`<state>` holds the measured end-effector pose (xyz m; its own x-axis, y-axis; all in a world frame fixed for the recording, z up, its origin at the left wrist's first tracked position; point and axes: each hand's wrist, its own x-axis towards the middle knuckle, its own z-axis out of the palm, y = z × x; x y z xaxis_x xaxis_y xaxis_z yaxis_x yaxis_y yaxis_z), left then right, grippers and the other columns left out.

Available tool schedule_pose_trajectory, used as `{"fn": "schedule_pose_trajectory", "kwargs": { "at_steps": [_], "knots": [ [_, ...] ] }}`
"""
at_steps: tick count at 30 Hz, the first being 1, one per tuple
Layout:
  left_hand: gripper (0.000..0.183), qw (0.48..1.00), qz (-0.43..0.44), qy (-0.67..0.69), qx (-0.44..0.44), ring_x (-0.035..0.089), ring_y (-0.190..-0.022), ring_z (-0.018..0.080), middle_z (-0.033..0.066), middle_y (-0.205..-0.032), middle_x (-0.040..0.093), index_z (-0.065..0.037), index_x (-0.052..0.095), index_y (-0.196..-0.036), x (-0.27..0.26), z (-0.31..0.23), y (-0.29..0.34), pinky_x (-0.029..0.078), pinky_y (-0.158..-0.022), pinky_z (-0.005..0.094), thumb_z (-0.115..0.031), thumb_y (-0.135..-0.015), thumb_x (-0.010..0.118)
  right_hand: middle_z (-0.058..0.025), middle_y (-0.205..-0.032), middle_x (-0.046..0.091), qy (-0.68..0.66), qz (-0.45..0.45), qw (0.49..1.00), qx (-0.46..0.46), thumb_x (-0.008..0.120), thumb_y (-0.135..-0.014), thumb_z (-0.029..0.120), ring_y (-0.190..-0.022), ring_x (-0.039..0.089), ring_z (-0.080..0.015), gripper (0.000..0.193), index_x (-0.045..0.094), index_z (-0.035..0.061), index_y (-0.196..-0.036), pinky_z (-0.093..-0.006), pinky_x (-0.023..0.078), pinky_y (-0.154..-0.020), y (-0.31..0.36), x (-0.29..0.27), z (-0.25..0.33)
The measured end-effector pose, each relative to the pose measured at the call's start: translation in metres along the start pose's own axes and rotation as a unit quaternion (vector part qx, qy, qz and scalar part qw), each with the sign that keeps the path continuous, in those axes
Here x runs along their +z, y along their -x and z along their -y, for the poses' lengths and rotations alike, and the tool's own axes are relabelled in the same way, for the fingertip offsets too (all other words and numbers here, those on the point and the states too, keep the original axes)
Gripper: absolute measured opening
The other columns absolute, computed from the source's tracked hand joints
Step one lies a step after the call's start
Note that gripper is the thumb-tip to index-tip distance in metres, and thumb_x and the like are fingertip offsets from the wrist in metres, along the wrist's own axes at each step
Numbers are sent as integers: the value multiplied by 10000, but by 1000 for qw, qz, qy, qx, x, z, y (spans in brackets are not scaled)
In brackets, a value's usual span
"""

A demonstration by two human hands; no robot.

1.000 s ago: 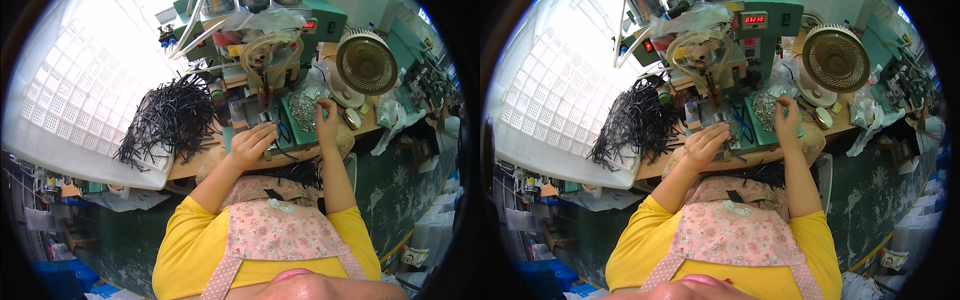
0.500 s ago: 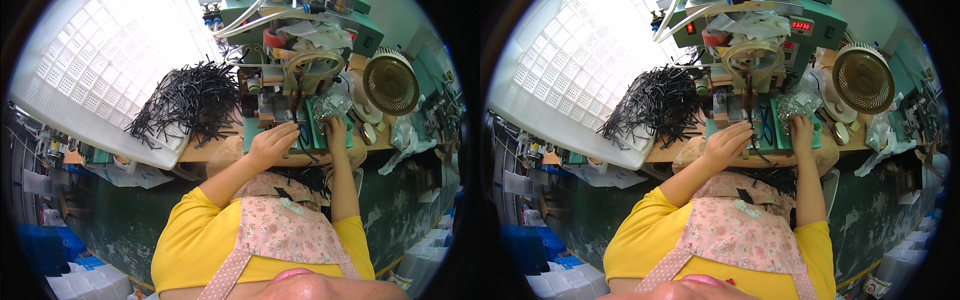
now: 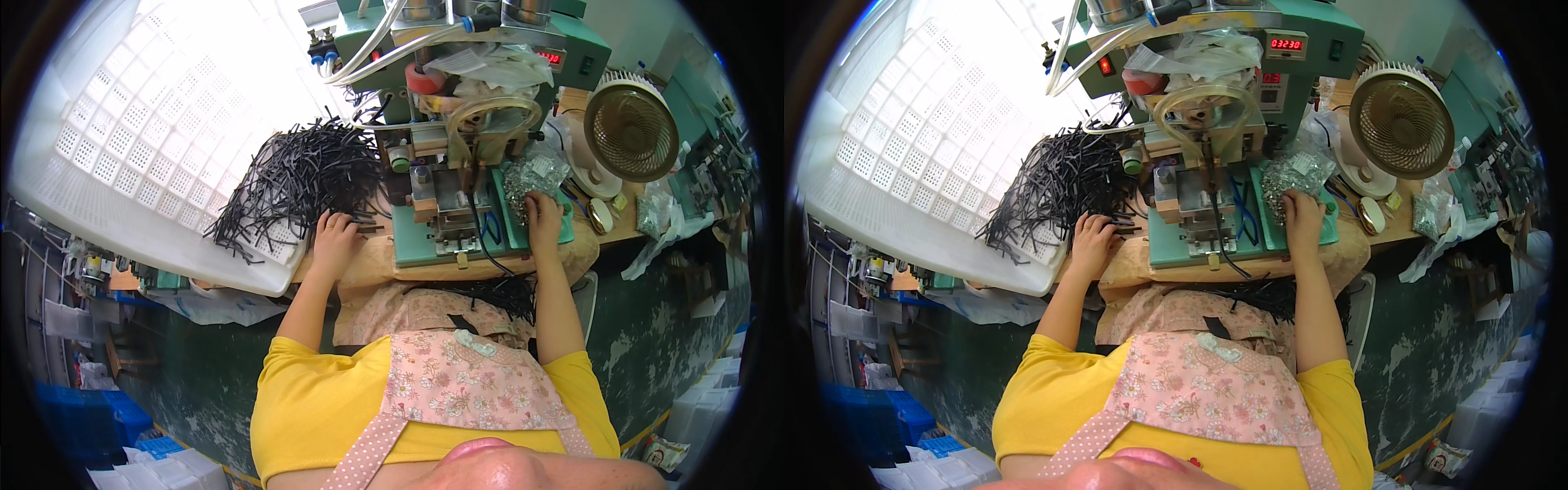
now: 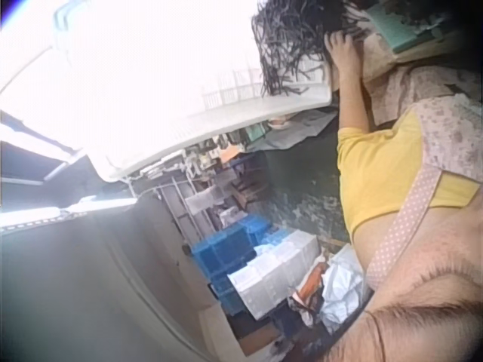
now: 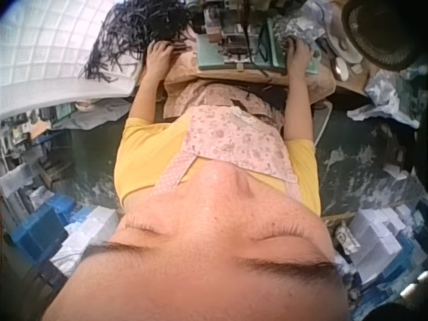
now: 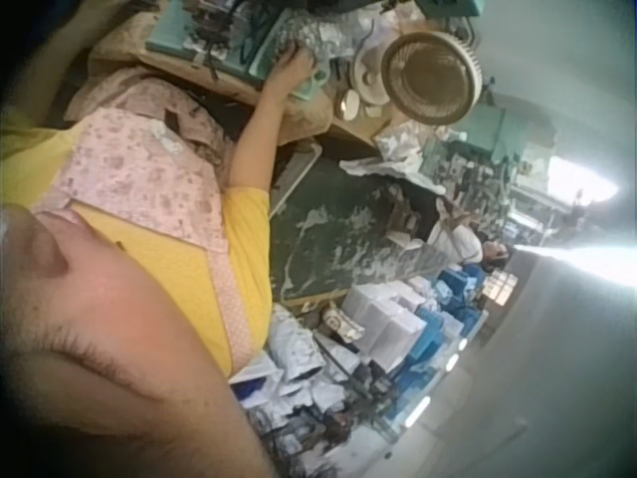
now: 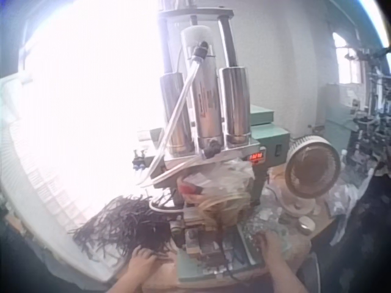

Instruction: The person repeatedly picks a black cable from a white basket and a small metallic connector from a tray, then inserts the connector into the cable end using a green machine. The person continues this cycle throughout the clip.

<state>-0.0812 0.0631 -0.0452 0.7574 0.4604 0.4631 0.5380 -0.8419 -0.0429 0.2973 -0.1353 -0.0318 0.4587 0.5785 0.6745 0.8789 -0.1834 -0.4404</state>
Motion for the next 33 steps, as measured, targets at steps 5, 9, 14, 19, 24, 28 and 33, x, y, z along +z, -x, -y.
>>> {"fn": "schedule_pose_trajectory", "kwargs": {
  "at_steps": [5,9,14,19,24,28,33],
  "knots": [
    [103,986,-101,71,-108,547,-956,275,85,-925,574,-83,657,-902,-6,2,-16,396,-840,385,-127,-810,673,-80,-813,628,-5,-2,1000,-6,664,-855,95,-783,572,-280,71,628,80,-914,-398,369,-821,0,0,0],
    [157,977,-89,88,-171,628,-754,236,58,-775,639,-78,679,-965,-7,7,-34,461,-691,357,-207,-877,662,-67,-820,620,-5,6,1000,-10,669,-849,91,-802,571,-274,77,620,79,-907,-395,365,-804,0,1,-2],
    [295,871,-101,366,-313,641,-735,101,69,-922,711,-51,647,-1121,-16,-3,-46,448,-540,250,-286,-994,521,-74,-864,634,-82,5,994,73,676,-845,103,-821,579,-277,101,623,63,-921,-385,408,-777,0,-2,17],
    [329,805,-212,482,-273,527,-718,46,30,-957,687,-48,602,-1221,-41,-19,-64,426,-643,190,-278,-1008,503,-85,-934,654,-193,42,976,94,669,-852,116,-890,596,-280,111,639,63,-945,-371,459,-796,-19,-22,67],
    [296,756,-298,527,-251,537,-717,47,45,-944,657,-24,555,-1243,-63,-49,-89,439,-618,187,-196,-1007,503,-80,-959,656,-269,82,957,67,667,-847,115,-941,585,-284,140,641,61,-973,-367,449,-835,-37,-29,115],
    [255,745,-272,574,-204,602,-791,105,77,-991,653,8,567,-1186,-81,-85,-89,505,-653,227,-141,-990,501,-84,-960,649,-305,95,942,101,687,-838,121,-947,598,-264,190,604,51,-994,-352,457,-841,-37,-19,128],
    [322,886,-292,354,72,645,-859,229,97,-1012,671,-16,659,-1053,-86,-128,-96,523,-746,270,29,-734,658,-83,-951,631,-391,91,903,155,708,-836,118,-950,615,-231,217,569,46,-987,-323,472,-839,-37,-13,133]
  ]
}}
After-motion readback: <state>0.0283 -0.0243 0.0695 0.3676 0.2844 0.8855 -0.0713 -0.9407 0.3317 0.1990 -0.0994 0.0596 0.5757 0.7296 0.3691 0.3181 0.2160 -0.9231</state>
